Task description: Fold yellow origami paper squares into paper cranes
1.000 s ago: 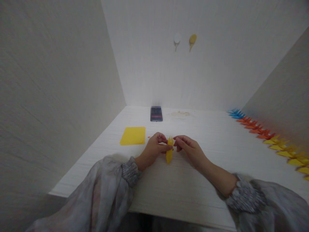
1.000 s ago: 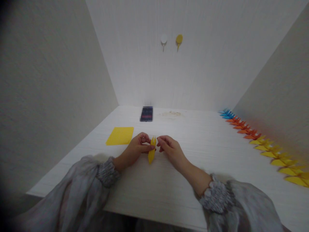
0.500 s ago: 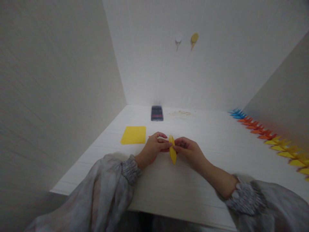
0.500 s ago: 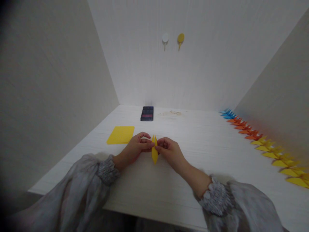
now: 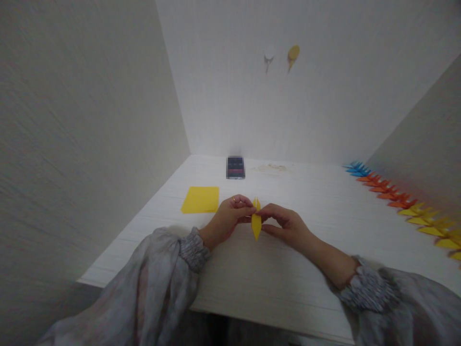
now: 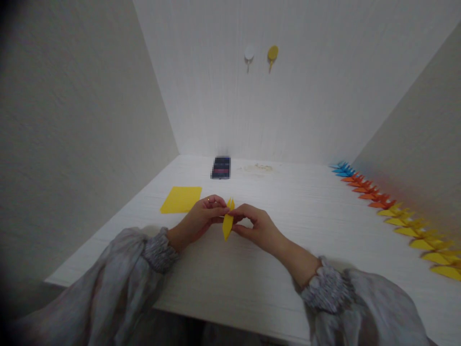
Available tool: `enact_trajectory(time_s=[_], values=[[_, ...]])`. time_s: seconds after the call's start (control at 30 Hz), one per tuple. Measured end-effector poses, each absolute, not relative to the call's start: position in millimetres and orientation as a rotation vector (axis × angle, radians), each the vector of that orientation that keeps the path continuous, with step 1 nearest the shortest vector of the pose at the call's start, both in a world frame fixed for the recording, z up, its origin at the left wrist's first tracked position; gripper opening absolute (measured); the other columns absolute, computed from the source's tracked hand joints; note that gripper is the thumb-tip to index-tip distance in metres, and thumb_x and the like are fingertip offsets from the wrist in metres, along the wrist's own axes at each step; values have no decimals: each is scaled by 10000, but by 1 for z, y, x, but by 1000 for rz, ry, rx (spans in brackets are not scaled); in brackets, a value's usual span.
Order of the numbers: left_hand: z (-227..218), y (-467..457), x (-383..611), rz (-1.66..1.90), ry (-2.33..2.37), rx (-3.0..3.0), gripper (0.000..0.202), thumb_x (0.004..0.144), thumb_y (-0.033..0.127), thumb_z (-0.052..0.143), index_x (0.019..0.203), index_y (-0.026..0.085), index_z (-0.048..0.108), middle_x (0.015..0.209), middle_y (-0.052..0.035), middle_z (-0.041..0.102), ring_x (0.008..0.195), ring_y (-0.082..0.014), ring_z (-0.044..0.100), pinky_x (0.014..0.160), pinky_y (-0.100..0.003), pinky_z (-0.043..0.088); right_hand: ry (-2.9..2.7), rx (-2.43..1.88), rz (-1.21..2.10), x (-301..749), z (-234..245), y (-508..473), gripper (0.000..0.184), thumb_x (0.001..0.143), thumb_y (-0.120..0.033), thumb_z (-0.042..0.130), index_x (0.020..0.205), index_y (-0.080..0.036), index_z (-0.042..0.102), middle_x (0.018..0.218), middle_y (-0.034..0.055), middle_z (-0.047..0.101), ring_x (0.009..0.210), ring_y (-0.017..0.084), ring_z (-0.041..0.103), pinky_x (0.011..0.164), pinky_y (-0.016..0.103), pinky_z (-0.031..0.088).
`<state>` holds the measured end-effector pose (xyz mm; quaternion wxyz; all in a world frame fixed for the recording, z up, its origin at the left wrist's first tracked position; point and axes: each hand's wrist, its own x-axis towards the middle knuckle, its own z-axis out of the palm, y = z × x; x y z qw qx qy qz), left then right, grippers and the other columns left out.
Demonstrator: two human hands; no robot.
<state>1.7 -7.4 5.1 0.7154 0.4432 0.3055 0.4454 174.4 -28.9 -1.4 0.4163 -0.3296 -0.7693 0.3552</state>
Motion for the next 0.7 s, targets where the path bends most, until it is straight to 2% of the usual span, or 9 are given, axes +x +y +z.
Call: enact_trajectory(time_s=[0.23,0.47,0.7], values=[[5,-9,2,943,680,987,182,571,157,684,714,95,589,705,-31,629,658,-128,607,682,-276,480,-1888,-881,828,174,-1,-29,161,695,-224,614,856,-228,626,821,28,614,749,152,573,713,304,469],[7,-10,3,934,724,940,159,534,127,697,666,97,612,666,-19,628,621,-107,592,679,-271,478,-2035,-856,610,176,6,-36,180,747,-204,549,887,-260,647,907,46,626,810,165,586,706,292,473],[5,-9,3,952,712,1101,155,582,187,671,717,113,645,701,-22,647,677,-117,593,753,-296,452,-1825,-910,794,173,1,-29,100,714,-189,583,769,-229,657,803,29,628,748,154,586,688,281,464]])
